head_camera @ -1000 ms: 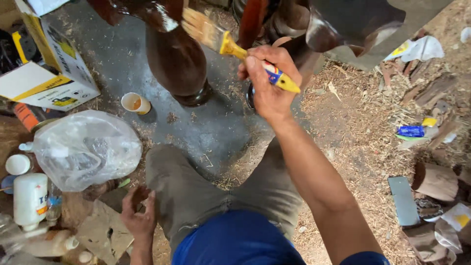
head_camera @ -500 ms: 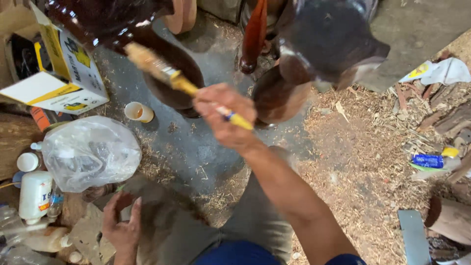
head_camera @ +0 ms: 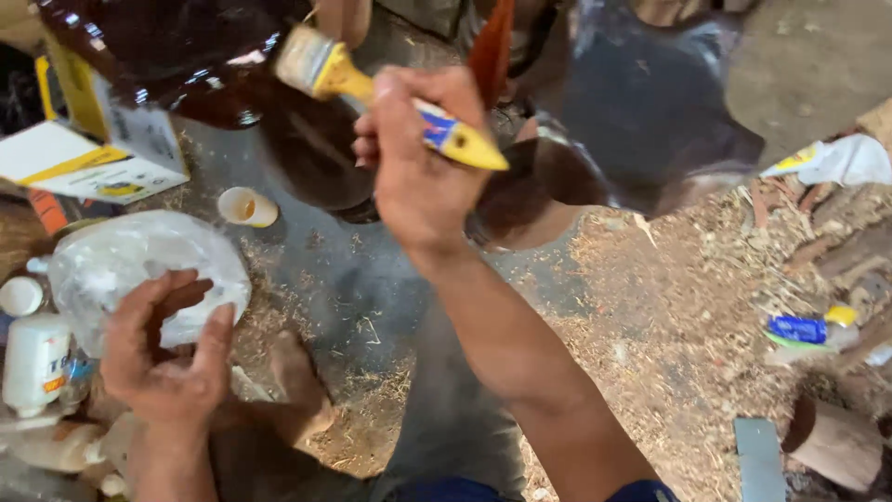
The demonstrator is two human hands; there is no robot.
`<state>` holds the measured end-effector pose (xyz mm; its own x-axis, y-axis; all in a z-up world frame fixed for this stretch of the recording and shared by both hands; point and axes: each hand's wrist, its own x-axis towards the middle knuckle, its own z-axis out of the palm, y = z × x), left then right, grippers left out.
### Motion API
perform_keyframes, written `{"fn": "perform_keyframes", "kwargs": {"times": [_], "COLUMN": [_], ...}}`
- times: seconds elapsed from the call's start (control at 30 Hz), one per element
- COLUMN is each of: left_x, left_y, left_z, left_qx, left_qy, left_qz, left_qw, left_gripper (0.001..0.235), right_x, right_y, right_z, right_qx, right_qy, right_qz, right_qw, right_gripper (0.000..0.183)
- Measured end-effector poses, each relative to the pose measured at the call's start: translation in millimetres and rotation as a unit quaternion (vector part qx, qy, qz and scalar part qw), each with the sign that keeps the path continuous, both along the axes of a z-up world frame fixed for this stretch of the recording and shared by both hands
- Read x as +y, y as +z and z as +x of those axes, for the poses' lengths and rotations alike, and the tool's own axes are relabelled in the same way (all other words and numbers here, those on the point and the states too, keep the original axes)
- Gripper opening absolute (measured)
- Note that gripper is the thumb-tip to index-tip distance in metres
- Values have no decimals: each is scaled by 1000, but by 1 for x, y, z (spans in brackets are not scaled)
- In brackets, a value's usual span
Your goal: The person sands a carved wooden object using a power drill with a sanding disc and then by hand with sandpaper. They then dip a brush into a cup of dark stain and brush the stain onto the carved wooden pieces, coating their surfaces.
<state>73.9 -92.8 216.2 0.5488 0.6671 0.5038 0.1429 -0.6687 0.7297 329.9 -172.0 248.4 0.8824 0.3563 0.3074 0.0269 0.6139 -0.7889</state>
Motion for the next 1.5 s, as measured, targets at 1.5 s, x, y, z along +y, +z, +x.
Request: {"fn": "perform_keyframes", "kwargs": {"times": [1.5], "left_x": [94], "left_y": [-105], "left_z": [48], "left_qx": [426], "left_qy": [-151], "left_qz": [-69], "left_qw": [889], "left_gripper": [47], "right_x": [57], "right_y": [-136], "right_z": [-65], "right_qx": [37], "right_qy": [-151], "right_qz": [141], "right_qw": [978], "right_gripper": [23]}}
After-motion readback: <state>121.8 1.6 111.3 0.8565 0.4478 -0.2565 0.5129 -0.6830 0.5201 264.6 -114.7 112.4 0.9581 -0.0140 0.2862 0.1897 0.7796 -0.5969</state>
